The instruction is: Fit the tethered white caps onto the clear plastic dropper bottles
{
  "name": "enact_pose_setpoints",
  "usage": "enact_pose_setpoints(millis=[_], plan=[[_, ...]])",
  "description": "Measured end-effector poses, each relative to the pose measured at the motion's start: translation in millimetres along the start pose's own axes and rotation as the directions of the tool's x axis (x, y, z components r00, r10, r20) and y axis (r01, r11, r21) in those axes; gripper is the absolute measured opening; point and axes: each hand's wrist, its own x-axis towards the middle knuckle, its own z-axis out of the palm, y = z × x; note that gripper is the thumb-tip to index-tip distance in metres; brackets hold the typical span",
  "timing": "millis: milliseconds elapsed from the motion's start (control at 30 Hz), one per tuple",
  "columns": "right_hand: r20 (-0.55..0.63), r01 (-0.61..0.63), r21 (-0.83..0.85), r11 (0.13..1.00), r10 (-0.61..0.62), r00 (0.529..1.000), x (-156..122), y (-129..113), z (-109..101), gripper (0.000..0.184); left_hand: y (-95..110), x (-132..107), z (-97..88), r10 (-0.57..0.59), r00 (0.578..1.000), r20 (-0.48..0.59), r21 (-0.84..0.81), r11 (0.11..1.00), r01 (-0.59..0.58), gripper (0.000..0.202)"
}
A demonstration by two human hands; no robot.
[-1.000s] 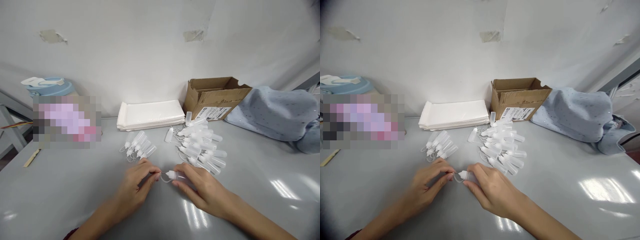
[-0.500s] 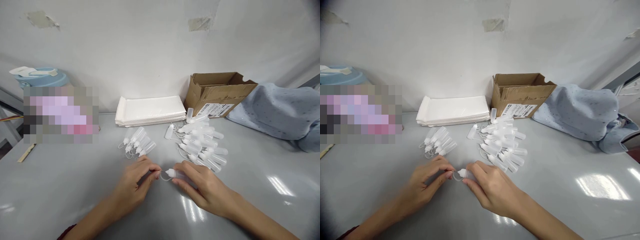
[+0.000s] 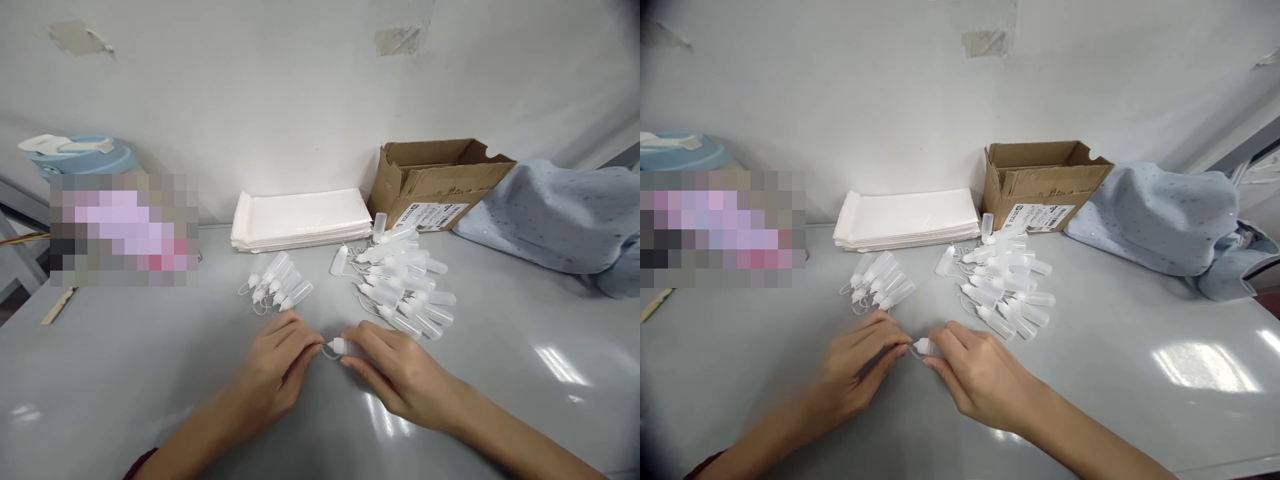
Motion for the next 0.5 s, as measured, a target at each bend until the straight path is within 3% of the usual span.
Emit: enact_pose_setpoints(millis=[233, 500], plan=[[-0.05, 0.027, -0.003, 1.0, -0.028, 0.998, 2.7, 2.9, 2.0, 0.019, -4.1, -4.2, -0.2, 0.004, 1.0, 0.015, 0.002, 1.0, -0.004, 0.017], [-0.126, 0.047, -0.005, 0.999, -0.048, 0.991, 2.4, 6.1, 0.7, 0.017, -2.0, 4.7, -4.7, -0.011, 0.998, -0.058, -0.018, 1.0, 0.01, 0.012]])
